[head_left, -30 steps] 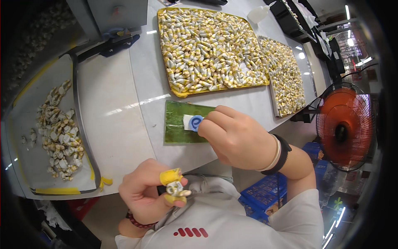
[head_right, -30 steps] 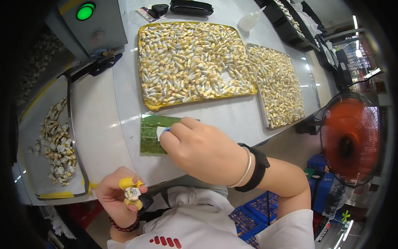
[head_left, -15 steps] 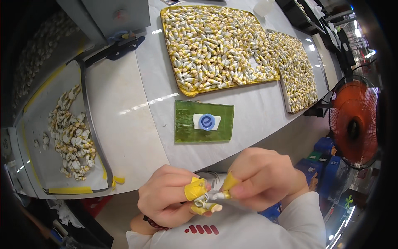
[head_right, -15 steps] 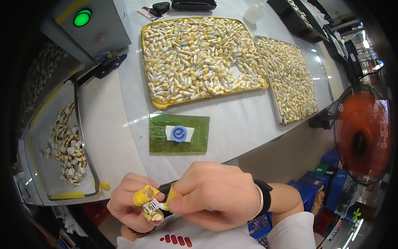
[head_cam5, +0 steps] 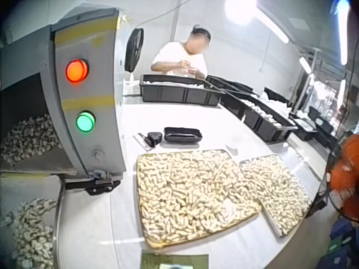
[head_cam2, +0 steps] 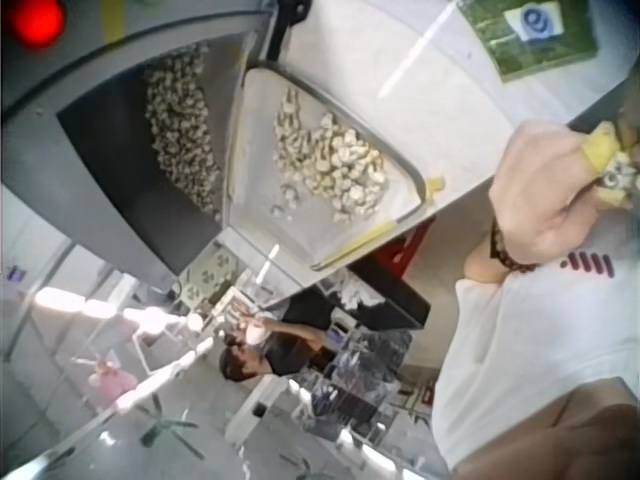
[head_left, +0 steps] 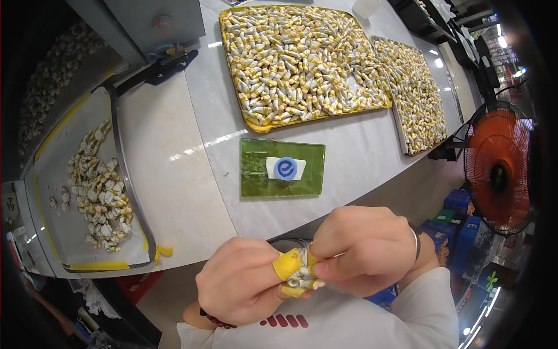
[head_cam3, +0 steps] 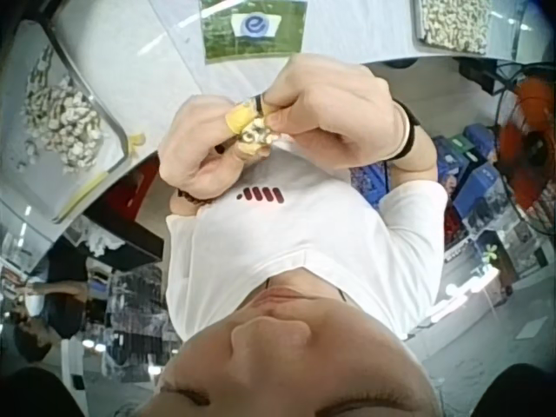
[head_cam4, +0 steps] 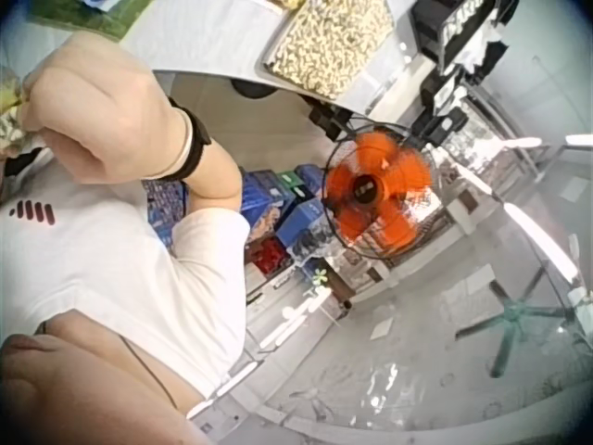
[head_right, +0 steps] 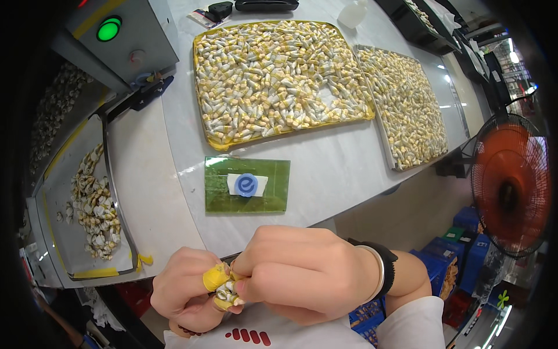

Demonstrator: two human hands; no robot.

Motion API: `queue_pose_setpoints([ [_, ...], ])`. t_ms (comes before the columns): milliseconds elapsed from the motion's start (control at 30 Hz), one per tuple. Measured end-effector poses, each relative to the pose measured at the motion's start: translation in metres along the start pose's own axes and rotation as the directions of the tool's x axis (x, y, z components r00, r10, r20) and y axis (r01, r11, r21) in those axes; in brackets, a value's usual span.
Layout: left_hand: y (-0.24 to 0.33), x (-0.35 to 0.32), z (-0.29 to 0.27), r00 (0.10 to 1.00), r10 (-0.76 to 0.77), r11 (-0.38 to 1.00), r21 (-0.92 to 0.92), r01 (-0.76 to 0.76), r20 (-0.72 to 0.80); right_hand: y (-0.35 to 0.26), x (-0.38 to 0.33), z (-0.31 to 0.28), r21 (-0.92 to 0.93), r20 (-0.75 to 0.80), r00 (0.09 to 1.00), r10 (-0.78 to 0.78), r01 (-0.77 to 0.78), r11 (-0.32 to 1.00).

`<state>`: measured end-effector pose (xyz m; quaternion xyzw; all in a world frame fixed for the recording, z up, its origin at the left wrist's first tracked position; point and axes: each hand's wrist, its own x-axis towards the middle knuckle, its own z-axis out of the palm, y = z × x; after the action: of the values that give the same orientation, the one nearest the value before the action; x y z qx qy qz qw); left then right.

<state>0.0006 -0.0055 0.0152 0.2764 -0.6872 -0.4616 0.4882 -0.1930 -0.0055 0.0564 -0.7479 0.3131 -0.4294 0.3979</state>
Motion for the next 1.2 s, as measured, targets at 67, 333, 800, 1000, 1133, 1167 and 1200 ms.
queue_pose_setpoints([
  [67,0.006,0.001,-0.001,1.0,-0.03,0.999,0.035,0.03,-0.002,-0.001,0.001,-0.001,0.011,0.013,1.0,0.004,-0.004,1.0],
  [333,0.004,0.0,0.001,0.997,0.079,0.994,0.077,-0.078,-0.006,-0.005,0.003,0.0,-0.041,-0.014,0.999,0.033,-0.034,0.999],
  [800,0.005,0.003,0.006,0.991,-0.132,0.99,0.046,0.134,-0.028,-0.009,-0.004,0.0,-0.146,-0.054,0.997,0.046,-0.054,0.988],
  [1000,-0.005,-0.002,0.009,0.997,-0.071,0.997,-0.019,0.071,-0.02,-0.015,-0.008,0.002,-0.103,-0.06,0.993,0.104,-0.109,0.989],
  [1133,-0.001,0.0,0.003,0.914,-0.358,0.829,-0.386,0.405,0.189,-0.009,-0.006,-0.008,-0.033,-0.06,0.983,0.171,-0.173,0.984],
  [1167,-0.005,0.0,0.002,0.904,-0.351,0.791,-0.438,0.426,0.245,-0.006,-0.007,-0.01,-0.02,-0.076,0.979,0.187,-0.189,0.982],
  [1200,-0.006,0.0,0.002,0.891,-0.339,0.749,-0.487,0.449,0.301,-0.005,-0.009,-0.01,-0.012,-0.056,0.982,0.178,-0.179,0.984],
])
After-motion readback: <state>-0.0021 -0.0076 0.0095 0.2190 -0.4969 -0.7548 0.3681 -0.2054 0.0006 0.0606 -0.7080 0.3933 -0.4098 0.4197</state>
